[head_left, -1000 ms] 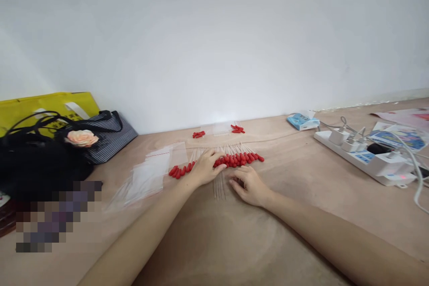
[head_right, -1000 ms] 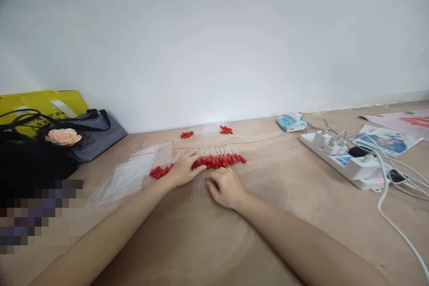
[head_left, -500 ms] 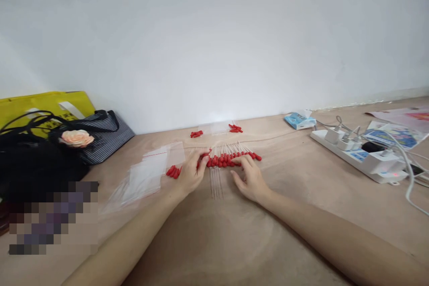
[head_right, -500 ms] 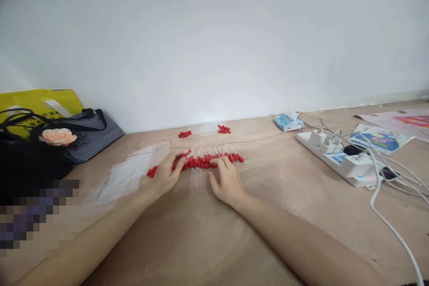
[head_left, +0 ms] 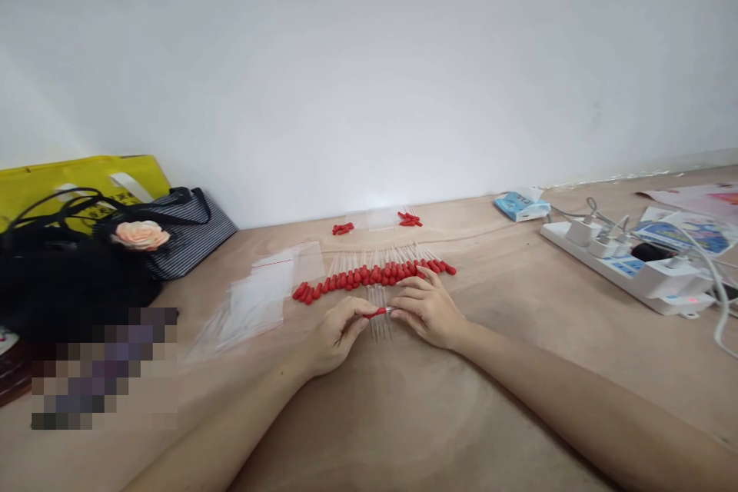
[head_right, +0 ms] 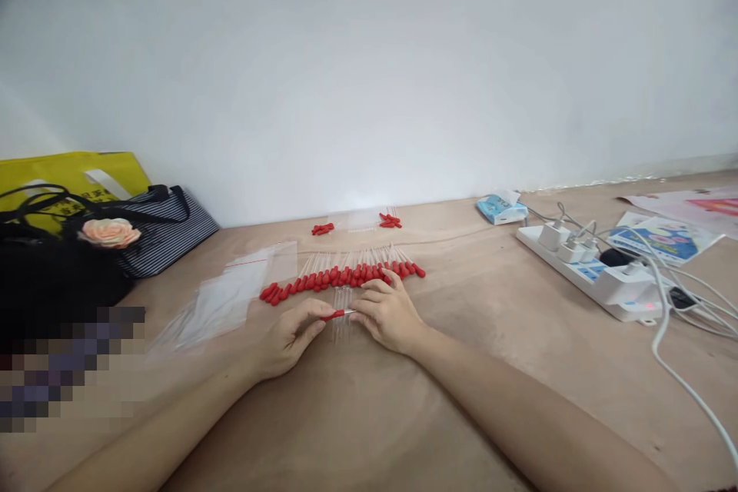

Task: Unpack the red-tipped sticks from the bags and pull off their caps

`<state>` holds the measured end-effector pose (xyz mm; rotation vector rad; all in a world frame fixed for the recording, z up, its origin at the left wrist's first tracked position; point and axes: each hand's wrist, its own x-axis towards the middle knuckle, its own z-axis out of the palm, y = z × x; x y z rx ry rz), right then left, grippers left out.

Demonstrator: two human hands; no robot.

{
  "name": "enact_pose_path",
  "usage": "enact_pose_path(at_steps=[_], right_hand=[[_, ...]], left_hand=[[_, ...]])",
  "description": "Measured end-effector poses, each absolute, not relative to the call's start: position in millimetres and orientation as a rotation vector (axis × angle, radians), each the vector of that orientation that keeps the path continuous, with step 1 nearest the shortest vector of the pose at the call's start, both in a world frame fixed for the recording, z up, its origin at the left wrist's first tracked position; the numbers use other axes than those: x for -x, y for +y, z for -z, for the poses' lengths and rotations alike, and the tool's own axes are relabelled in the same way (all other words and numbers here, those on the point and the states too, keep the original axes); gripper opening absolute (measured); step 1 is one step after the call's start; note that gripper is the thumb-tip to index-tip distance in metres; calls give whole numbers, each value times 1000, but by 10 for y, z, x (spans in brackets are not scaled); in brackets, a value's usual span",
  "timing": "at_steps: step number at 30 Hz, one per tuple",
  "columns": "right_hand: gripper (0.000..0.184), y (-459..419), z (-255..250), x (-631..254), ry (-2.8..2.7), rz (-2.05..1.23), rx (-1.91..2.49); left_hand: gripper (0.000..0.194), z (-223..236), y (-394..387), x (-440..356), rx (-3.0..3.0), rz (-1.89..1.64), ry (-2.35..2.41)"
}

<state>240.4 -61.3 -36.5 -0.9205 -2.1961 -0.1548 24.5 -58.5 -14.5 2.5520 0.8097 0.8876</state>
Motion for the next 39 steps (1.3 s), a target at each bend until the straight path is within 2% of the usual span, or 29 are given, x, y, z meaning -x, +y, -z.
enact_pose_path(at_steps=[4,12,28,39], right_hand=[[18,-615,387,-2393,-2157,199,901],[17,-637,376,-2372,-2150,250,804],[16,-656,386,-2403,-2163,291,818],[24,-624,416,-2470,-2076,194,1224]], left_hand=[[32,122,-592,-297,-2708,-897,890],[16,230,-534,-352,-2928,-1113,904],[17,234,-590,-331,-2932,-1117,947],[23,127,-452,-42,-2445,-1455,1548]])
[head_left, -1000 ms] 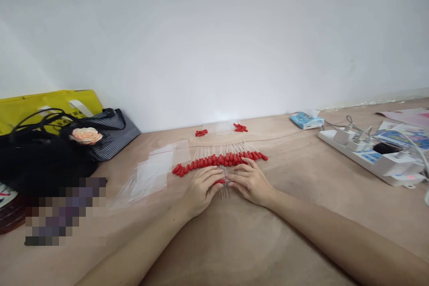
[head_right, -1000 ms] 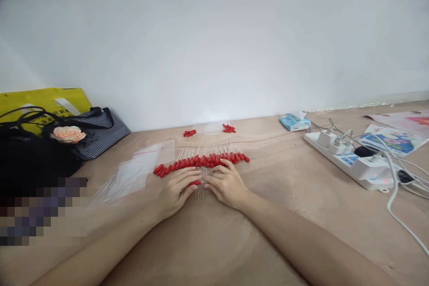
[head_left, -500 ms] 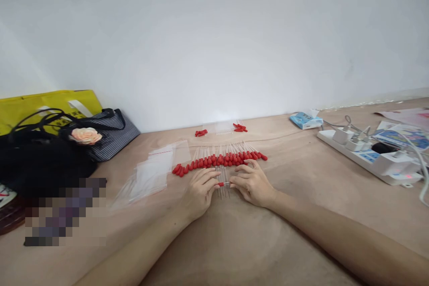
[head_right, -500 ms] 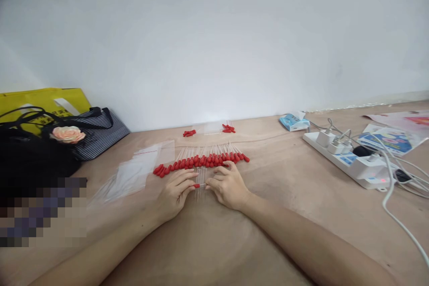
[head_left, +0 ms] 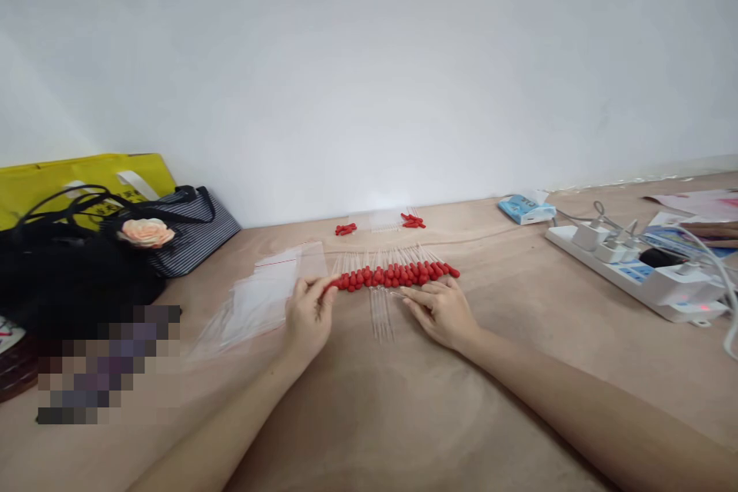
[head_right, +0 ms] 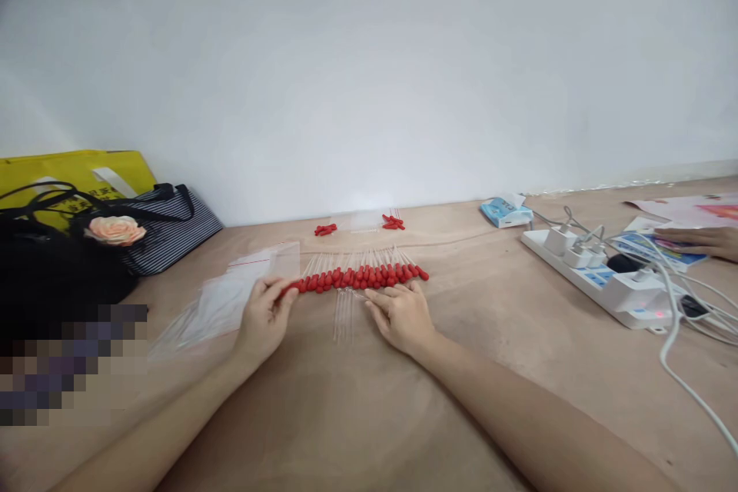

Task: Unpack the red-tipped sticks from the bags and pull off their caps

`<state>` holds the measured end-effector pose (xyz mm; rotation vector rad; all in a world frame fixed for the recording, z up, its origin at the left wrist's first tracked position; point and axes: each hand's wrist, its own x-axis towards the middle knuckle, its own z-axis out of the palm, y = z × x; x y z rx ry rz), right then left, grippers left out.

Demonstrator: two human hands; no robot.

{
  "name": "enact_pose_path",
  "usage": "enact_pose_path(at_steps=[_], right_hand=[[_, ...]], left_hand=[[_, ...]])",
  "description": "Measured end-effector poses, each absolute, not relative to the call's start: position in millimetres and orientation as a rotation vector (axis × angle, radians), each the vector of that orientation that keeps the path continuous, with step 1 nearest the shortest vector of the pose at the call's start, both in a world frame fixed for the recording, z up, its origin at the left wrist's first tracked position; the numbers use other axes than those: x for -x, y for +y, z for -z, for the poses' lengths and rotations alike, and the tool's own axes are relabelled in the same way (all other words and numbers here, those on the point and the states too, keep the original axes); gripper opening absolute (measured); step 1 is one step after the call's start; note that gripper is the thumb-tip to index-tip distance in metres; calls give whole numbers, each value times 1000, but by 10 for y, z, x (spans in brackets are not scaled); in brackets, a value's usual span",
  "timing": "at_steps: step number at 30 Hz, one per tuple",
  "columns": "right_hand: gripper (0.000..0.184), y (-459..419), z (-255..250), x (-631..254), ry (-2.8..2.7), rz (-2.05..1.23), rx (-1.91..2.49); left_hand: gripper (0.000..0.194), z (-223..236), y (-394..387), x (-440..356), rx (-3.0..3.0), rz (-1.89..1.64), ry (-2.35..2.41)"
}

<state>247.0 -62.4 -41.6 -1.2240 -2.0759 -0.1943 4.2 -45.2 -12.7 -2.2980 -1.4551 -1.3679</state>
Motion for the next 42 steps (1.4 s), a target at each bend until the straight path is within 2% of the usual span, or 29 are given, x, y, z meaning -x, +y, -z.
enact_pose_path(at_steps=[5,11,15,20,28,35,40,42], right_hand=[[30,-639,408,-2463,-2084,112,1290],[17,-637,414,-2439,-2031,39,1259],[19,-642,421,-2420,-2060,86,1219],[17,-684,383,-2387,-2134,103,1211],[30,-731,285,-2366,-2258,53,1178],[43,-717,288,-2378,-2280,15,1119],[32,-704,318,-2398,-2192,-25,1101],[26,-695,338,-2407,-2131,-35,1095]], left_hand=[[29,2,-210,389,1947,1514,-1782],[35,19,-69,618,1979,1522,-1970],[23,69,-110,504,2168,1206,-1877],[19,98,-165,398,2288,931,-1756],[21,136,-147,401,2257,968,-1564],[15,39,-350,129,2459,961,-1178],[13,-37,-266,-228,2619,708,-1132],[18,-52,-140,-342,2654,651,-1164]])
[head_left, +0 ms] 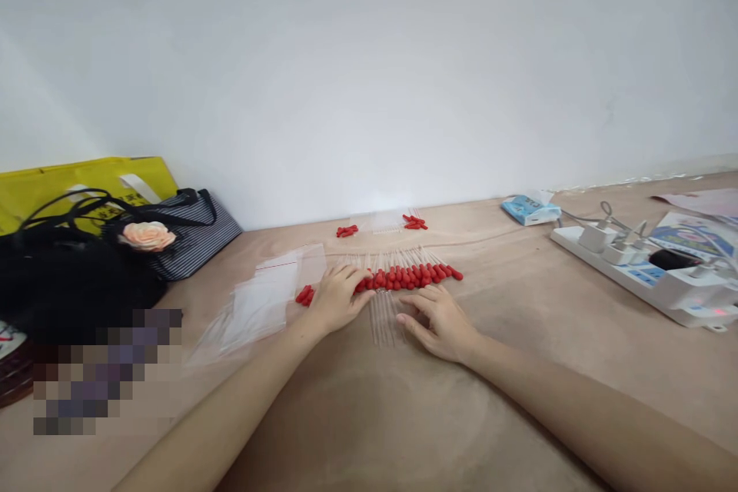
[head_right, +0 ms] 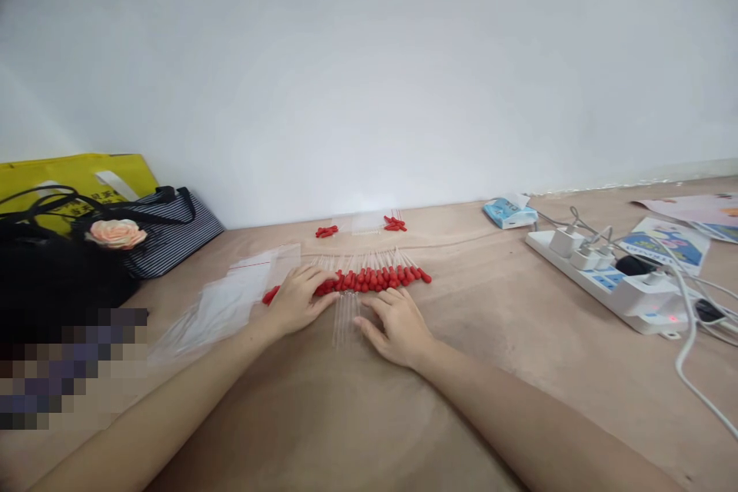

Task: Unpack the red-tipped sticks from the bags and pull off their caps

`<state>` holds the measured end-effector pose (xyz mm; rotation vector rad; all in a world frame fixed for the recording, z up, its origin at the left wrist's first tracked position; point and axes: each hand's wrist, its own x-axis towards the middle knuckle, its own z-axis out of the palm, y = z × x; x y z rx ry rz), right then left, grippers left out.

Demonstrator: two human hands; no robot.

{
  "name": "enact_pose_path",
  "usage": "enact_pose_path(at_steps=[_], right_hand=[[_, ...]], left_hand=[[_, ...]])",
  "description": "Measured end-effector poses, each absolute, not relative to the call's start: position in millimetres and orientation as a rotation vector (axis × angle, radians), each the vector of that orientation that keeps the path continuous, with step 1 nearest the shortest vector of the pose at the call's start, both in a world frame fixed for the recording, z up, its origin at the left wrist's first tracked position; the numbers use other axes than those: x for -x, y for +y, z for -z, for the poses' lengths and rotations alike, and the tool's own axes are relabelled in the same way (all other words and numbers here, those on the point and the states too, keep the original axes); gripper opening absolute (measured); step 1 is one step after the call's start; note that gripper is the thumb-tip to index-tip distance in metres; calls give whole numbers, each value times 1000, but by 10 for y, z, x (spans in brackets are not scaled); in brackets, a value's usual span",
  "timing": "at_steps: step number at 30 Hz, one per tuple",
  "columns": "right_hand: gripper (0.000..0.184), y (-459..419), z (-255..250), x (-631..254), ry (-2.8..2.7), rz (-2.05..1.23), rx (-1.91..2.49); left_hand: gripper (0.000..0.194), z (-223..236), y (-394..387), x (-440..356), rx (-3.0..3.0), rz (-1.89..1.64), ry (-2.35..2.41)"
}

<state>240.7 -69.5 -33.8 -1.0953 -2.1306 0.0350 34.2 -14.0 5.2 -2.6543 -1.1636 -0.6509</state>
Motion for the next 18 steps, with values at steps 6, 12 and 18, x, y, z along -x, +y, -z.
enact_pose_path(at_steps=[6,12,18], right_hand=[[20,-666,377,-2420,-2032,-67,1110],[17,-656,379,-2415,-2034,-86,1132],[14,-652,386,-2421,-2027,-70,1121]], left_hand=[[21,59,117,-519,2741,672,-1291],[10,223,129,-573,2604,982,-1263],[17,198,88,-564,2347,1383,-1273]])
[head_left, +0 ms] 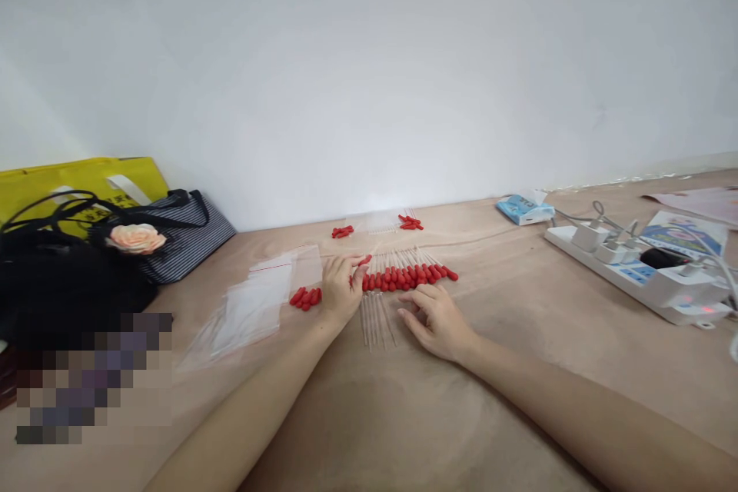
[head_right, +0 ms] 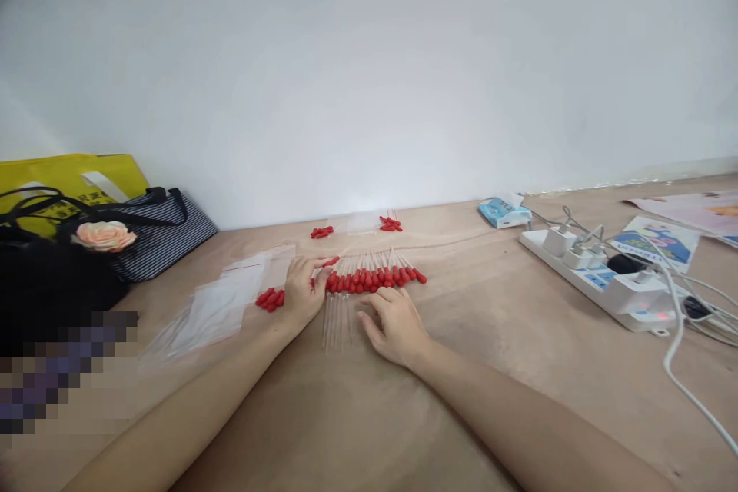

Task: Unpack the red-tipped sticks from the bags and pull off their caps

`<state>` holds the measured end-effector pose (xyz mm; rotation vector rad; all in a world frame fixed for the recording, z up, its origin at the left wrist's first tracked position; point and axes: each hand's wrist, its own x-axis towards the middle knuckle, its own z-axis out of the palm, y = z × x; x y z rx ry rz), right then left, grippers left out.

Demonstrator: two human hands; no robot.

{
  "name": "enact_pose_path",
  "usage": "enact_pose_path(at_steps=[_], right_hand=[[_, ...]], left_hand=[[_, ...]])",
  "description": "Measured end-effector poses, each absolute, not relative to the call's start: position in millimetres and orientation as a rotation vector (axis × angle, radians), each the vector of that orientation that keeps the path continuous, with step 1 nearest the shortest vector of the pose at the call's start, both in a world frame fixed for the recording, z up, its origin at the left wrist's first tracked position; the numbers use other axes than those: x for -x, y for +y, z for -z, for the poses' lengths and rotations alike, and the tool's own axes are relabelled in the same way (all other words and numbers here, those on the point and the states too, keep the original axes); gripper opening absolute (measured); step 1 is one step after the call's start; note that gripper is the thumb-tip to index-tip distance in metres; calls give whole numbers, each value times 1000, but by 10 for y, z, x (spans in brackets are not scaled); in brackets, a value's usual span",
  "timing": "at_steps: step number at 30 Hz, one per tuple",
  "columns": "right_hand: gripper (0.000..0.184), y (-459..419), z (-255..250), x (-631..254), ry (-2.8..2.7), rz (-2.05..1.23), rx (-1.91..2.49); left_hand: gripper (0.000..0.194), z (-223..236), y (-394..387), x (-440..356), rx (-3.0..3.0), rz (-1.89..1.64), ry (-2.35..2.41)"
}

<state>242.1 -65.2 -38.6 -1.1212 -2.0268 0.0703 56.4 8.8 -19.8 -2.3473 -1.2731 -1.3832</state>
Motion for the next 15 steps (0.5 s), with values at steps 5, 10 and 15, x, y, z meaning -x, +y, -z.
enact_pose_path(at_steps=[5,10,15], right_hand=[[18,-636,412,-2427,-1995,-55,1127],[45,-627,377,-2428,-1934,95,1107],[34,-629,327,-2414,-2101,109,1027]], left_hand=[[18,205,-209,-397,2339,1778,-1337],[19,236,-486,-200,2821,1681,-1375],[16,232,-496,-164,3027,1530,-1304]])
